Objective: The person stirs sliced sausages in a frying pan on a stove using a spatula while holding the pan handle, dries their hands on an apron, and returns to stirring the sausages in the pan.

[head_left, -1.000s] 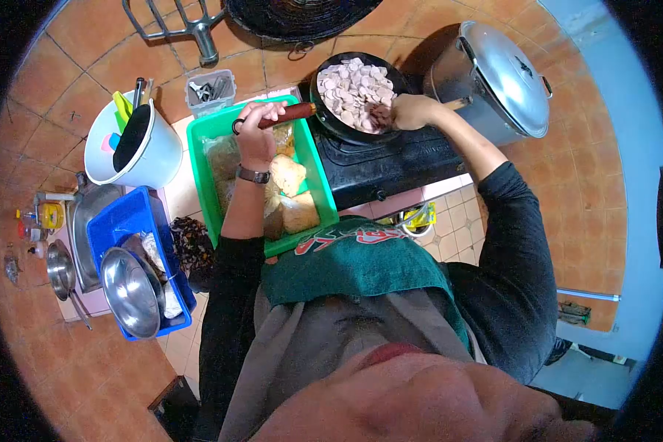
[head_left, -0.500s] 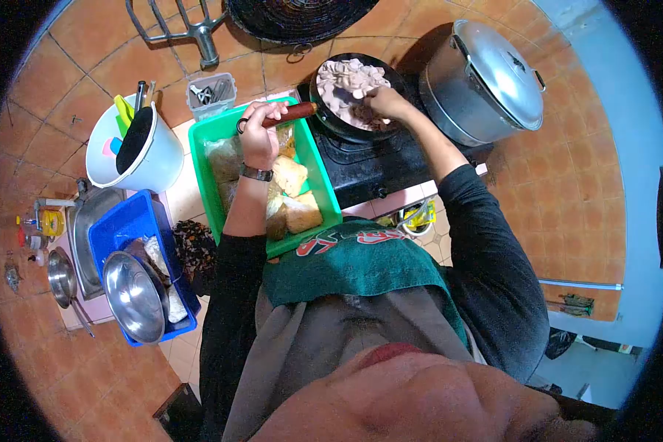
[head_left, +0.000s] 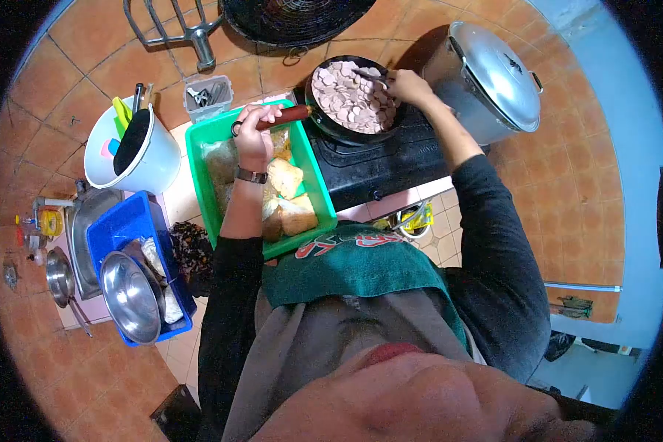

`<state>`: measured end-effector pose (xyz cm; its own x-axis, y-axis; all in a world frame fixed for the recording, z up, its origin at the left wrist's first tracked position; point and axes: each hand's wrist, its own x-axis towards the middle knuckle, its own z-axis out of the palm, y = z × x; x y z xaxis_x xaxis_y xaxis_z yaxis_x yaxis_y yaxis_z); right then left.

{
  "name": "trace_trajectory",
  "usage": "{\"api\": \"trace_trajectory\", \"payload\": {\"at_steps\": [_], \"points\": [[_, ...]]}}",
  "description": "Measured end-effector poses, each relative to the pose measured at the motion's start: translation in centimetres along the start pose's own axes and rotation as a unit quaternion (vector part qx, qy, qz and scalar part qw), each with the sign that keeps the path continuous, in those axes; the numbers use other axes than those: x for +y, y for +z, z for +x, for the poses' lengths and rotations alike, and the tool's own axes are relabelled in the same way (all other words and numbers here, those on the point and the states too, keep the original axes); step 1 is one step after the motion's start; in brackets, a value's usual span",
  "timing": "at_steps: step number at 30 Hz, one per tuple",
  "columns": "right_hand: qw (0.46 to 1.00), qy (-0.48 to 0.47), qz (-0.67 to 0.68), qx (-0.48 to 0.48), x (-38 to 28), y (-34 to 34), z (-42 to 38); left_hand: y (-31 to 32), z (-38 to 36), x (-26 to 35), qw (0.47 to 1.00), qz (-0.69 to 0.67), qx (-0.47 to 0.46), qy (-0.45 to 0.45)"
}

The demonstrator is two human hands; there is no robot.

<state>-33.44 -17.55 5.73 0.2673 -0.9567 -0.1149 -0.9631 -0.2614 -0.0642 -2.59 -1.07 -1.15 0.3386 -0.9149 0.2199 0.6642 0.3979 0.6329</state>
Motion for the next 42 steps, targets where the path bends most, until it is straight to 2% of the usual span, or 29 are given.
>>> {"api": "trace_trajectory", "payload": {"at_steps": [2, 6, 8, 9, 12, 13, 14, 17, 19, 22, 24, 26, 28, 32, 34, 36, 38, 42], "points": [[0.999, -0.006, -0.030, -0.019, -1.4, 2.4, 0.8, -0.3, 0.1, -0.2, 1.000, 0.007, -0.001, 0.007], [0.999, -0.024, -0.003, -0.043, -2.7, 3.7, -0.7, 0.0, -0.2, 0.0, 1.000, 0.010, 0.003, 0.012], [0.993, -0.083, -0.060, -0.062, -2.7, 3.7, -2.6, 0.2, -0.3, -0.1, 1.000, 0.004, 0.015, 0.014], [0.990, -0.101, -0.046, -0.084, -2.1, 4.1, -3.0, 0.3, -0.3, 0.0, 1.000, 0.003, 0.029, 0.008], [0.986, -0.125, -0.064, -0.088, -1.9, 2.9, -5.1, 0.2, -0.2, 0.0, 1.000, 0.003, 0.019, 0.002], [0.985, -0.089, -0.101, -0.110, -2.3, 1.1, -6.0, 0.1, -0.2, 0.0, 1.000, 0.003, 0.021, 0.003], [0.985, -0.091, -0.101, -0.110, -2.3, -0.5, -6.2, 0.2, -0.3, 0.0, 1.000, 0.005, 0.018, 0.002], [0.974, -0.155, -0.154, 0.052, -0.3, -2.3, -5.6, 0.9, -0.5, 0.4, 1.000, 0.005, 0.022, 0.007], [0.946, -0.201, -0.184, 0.174, 3.2, -0.4, -1.2, 0.9, -0.6, 0.4, 1.000, 0.005, 0.027, 0.010], [0.887, -0.299, -0.237, 0.259, 3.8, -0.3, 1.8, 0.4, -0.3, 0.2, 1.000, -0.003, 0.016, 0.008], [0.899, -0.274, -0.280, 0.196, 3.5, 1.6, 3.2, 0.3, -0.4, 0.2, 1.000, -0.005, 0.001, 0.005], [0.958, -0.210, -0.159, 0.111, 2.3, 3.8, 3.8, 0.2, -0.5, 0.1, 1.000, -0.001, 0.004, 0.007], [0.953, -0.260, -0.136, 0.078, 2.0, 4.5, 4.2, 0.3, -0.6, 0.0, 1.000, 0.001, 0.006, 0.007], [0.936, -0.326, -0.095, 0.095, 1.8, 4.2, 2.3, 0.3, -0.5, 0.0, 1.000, -0.011, 0.002, 0.012], [0.940, -0.334, -0.070, 0.027, 0.9, 3.2, 0.1, 0.3, -0.5, 0.0, 1.000, -0.005, 0.014, 0.008], [0.921, -0.381, -0.055, 0.058, 0.9, 3.1, -1.6, 0.2, -0.4, -0.1, 1.000, -0.009, 0.013, 0.009], [0.926, -0.362, -0.093, 0.045, 0.8, 1.8, -2.2, 0.2, -0.3, -0.1, 1.000, -0.012, 0.012, 0.010], [0.916, -0.305, -0.228, 0.127, 1.5, -0.9, 0.5, 0.2, -0.4, 0.0, 1.000, -0.009, 0.016, 0.010]]}}
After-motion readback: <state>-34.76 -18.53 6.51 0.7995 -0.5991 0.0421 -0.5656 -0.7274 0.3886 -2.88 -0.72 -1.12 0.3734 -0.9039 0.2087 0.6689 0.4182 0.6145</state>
